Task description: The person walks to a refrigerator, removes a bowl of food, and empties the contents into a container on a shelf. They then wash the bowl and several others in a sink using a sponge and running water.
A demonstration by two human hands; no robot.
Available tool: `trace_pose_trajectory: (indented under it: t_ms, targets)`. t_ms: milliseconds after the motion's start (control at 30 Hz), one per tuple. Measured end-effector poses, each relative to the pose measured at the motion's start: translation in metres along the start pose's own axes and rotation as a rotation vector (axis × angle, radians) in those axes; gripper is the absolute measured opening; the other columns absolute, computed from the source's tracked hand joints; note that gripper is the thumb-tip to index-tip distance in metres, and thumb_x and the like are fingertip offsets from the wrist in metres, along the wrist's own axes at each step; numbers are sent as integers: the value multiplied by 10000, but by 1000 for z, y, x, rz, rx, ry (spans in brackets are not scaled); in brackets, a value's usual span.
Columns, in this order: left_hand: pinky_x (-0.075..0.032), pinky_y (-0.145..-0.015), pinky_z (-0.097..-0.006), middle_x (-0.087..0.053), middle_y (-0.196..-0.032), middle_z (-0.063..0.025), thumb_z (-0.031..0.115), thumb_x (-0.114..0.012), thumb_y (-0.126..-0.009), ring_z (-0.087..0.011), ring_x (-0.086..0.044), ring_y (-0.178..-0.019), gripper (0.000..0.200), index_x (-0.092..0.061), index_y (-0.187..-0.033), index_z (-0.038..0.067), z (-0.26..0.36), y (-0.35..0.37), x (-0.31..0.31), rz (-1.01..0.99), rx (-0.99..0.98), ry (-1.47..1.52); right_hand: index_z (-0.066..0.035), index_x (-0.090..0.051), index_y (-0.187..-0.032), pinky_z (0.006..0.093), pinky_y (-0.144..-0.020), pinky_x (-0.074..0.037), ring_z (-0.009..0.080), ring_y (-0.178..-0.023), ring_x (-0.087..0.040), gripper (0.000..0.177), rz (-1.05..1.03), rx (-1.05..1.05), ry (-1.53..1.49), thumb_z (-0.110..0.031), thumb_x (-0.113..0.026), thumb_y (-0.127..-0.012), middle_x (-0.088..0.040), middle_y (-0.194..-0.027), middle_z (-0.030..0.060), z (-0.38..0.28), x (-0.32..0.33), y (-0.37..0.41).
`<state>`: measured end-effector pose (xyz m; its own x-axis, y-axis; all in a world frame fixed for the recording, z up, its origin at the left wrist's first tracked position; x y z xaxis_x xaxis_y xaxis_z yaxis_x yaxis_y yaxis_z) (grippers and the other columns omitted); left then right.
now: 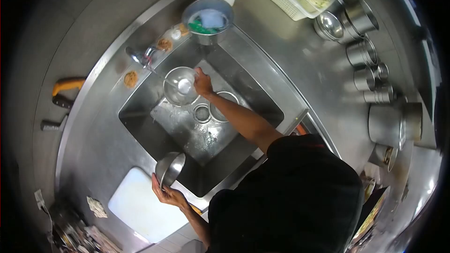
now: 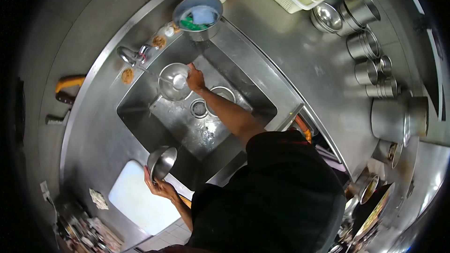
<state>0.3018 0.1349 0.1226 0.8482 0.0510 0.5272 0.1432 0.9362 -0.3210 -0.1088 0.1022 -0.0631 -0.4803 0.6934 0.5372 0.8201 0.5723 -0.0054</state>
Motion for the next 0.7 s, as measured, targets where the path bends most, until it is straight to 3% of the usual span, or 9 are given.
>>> trace_pose_trajectory:
  t_ms: [100, 200, 233, 300, 367, 433, 467, 600, 700]
  targets:
    - [-421, -925, -377, -585, -1136, -167, 188, -467, -939, -287, -549, -1047, 327, -570, -1159, -30, -2, 0, -1, -12, -20, 17, -46, -537, -1070, 397, -750, -479, 336, -837, -624, 291, 119, 41, -300, -101, -621, -797, -637, -866, 199, 7, -18, -6]
    - [-423, -931, -380, -592, -1131, -170, 7, -443, -874, -296, -554, -1055, 306, -584, -1145, -12, -1, 0, 2, -7, 6, 3, 8, -551, -1092, 302, -738, -460, 123, -856, -562, 501, -354, -64, -622, -335, -726, -770, -632, -901, 26, 8, -77, -34]
    - [-422, -934, -381, -594, -1129, -171, -35, -431, -846, -299, -556, -1058, 332, -588, -1137, -9, -2, -2, 4, -10, -23, 12, 2, -593, -1039, 279, -678, -448, 99, -751, -537, 466, -263, -149, -768, -367, -708, -781, -614, -838, 12, 18, -109, -43]
    - [-422, -934, -384, -598, -1124, -173, -65, -422, -815, -308, -556, -1063, 355, -592, -1122, -12, 3, -4, 5, -12, -48, -9, -2, -613, -1018, 284, -616, -437, 98, -630, -497, 515, -616, -105, -412, -438, -704, -759, -630, -802, 15, -27, -106, -41]
    - [-438, -912, -380, -609, -1104, -168, -45, -436, -846, -310, -574, -1035, 317, -598, -1116, -6, -3, -2, 9, 10, -76, -7, 5, -597, -1076, 314, -684, -466, 153, -699, -562, 698, -939, 342, -314, -583, -667, -706, -654, -884, 108, -45, -151, -66]
    - [-445, -902, -377, -619, -1082, -165, -24, -445, -862, -306, -582, -1021, 290, -608, -1102, -7, -1, -4, 11, 14, -76, -17, 9, -603, -1042, 358, -802, -473, 228, -887, -608, 710, -974, 181, 84, -598, -651, -677, -631, -981, 190, -68, -159, -76]
    - [-449, -898, -375, -627, -1061, -166, -32, -461, -847, -306, -584, -1018, 292, -618, -1091, 0, 1, -5, 12, 17, -36, -40, -2, -636, -960, 368, -723, -482, 239, -799, -615, 555, -887, 396, 282, -463, -689, -655, -649, -908, 173, -82, -158, -80]
    - [-456, -890, -374, -628, -1057, -166, -53, -480, -821, -307, -591, -1010, 308, -630, -1079, 24, -22, 1, 19, 58, -20, -18, -42, -665, -919, 419, -664, -512, 275, -791, -643, 418, -1191, 511, 1022, -303, -742, -601, -663, -853, 157, -147, -126, -61]
    - [-456, -904, -372, -624, -1072, -170, -124, -426, -756, -318, -593, -1017, 405, -626, -1075, 26, -17, -2, 22, 69, -34, -7, -55, -684, -865, 438, -678, -506, 299, -816, -655, 210, -803, 963, 1193, -191, -577, -746, -667, -872, 164, -107, -157, -72]
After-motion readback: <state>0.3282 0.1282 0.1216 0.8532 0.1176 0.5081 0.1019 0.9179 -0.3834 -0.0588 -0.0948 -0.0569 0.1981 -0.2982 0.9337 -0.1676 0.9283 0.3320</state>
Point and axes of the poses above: each hand's wrist, its own y-axis away from the middle knuckle, its own x-axis out of the back of the hand, z = x × y, the point moved 6 cm from there along -y, towards the middle knuckle
